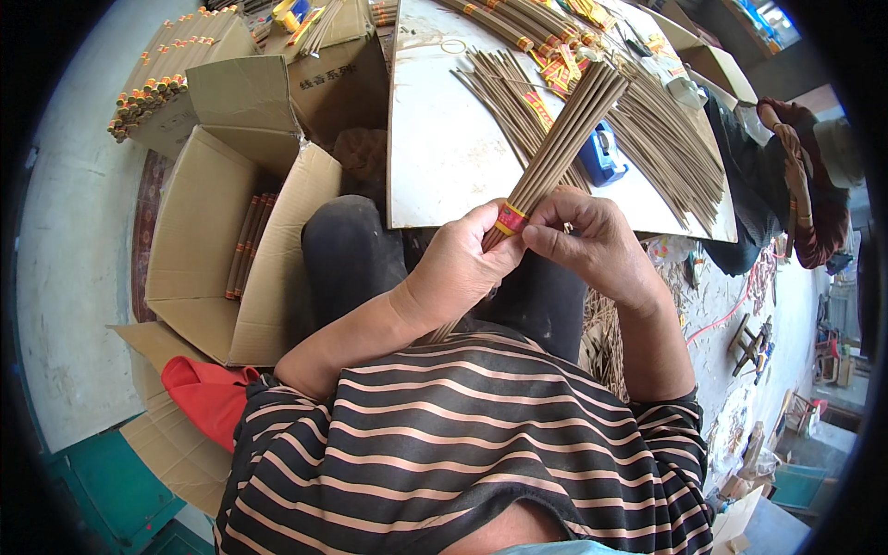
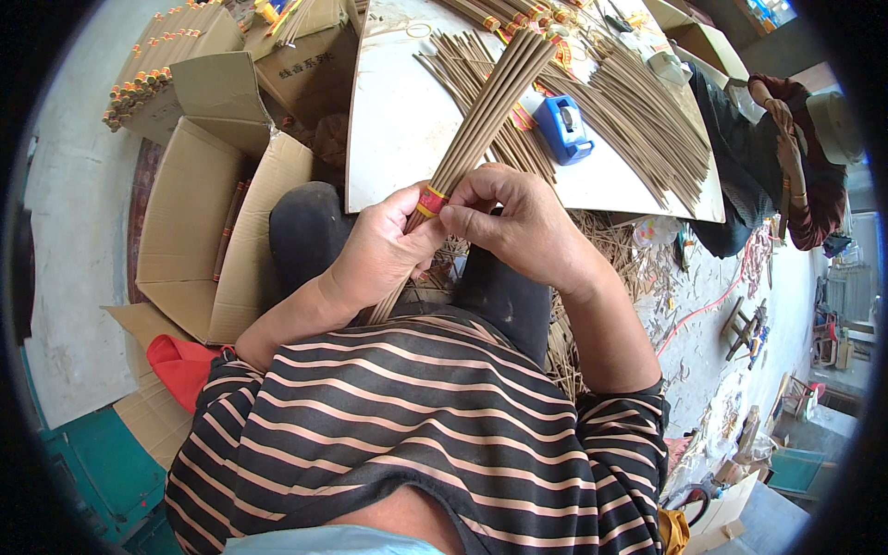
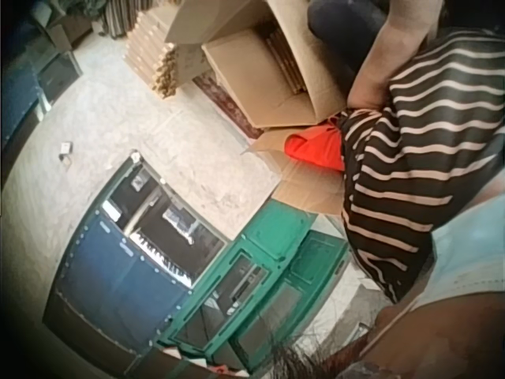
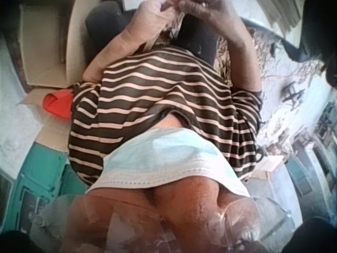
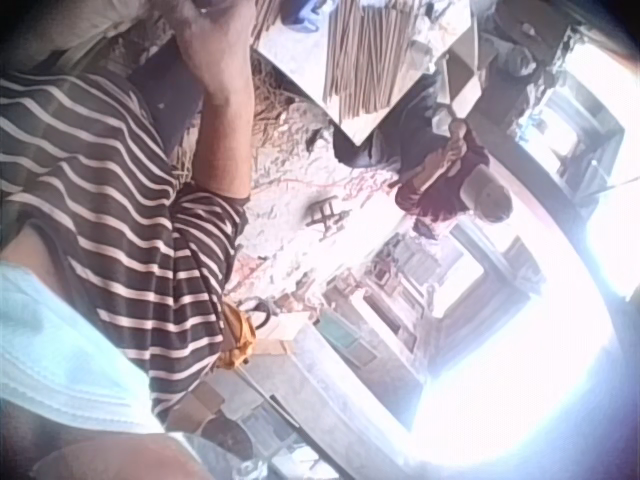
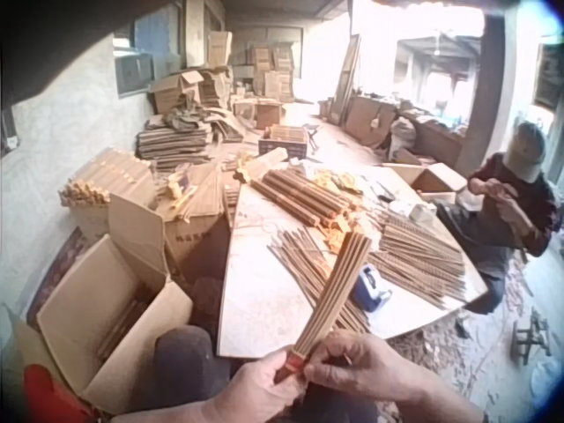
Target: The person gathers thin wooden sticks from a table, aligns them into bundles, and secures each bundle with a small paper wrapper and a rubber band. Finished bundles are placed into a cardboard box.
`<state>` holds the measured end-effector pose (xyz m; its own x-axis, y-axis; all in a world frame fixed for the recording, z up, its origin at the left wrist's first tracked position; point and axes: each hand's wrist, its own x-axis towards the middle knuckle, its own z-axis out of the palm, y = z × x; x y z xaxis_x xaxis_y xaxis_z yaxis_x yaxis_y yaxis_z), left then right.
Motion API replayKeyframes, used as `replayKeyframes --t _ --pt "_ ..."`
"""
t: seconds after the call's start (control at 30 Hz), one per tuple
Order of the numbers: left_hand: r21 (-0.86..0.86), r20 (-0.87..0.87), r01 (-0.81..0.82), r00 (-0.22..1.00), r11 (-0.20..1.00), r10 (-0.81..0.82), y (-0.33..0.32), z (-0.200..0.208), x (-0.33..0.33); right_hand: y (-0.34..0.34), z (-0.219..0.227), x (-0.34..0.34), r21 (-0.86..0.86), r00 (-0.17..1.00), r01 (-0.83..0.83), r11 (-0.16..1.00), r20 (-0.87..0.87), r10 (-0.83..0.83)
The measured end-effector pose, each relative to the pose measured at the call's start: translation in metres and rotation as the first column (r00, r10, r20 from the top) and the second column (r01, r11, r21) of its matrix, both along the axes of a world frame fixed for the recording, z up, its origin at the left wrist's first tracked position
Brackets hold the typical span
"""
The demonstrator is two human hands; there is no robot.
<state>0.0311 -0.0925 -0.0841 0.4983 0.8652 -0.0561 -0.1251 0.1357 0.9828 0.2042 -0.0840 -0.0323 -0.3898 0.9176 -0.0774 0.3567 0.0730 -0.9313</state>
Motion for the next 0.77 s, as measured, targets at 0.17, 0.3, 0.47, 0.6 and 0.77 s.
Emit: replayKeyframes --t 0.17,0.3,0.47,0.6,0.77 --pt "0.016 -0.093 -0.009 0.996 1.000 0.011 0.0010 0.0046 -0.0020 -0.0005 0.0003 -0.0020 -0.051 0.998 0.053 0.997 0.025 -0.051" --pt "0.053 -0.120 -0.022 0.992 0.998 0.028 0.0003 0.0066 -0.0014 -0.0014 0.0028 -0.0049 -0.023 0.994 0.085 0.996 0.075 -0.083" --pt "0.103 -0.144 -0.047 0.988 0.994 0.061 -0.0005 0.0044 0.0007 -0.0024 0.0022 -0.0059 -0.029 0.989 0.121 0.992 0.094 -0.118" --pt "0.163 -0.204 -0.055 0.975 0.985 0.088 -0.0021 0.0041 -0.0002 -0.0013 0.0053 -0.0056 -0.085 0.966 0.161 0.983 0.219 -0.139" --pt "0.228 -0.275 -0.058 0.954 0.972 0.121 -0.0037 0.0051 0.0008 0.0006 0.0058 -0.0037 -0.076 0.952 0.147 0.986 0.282 -0.120"
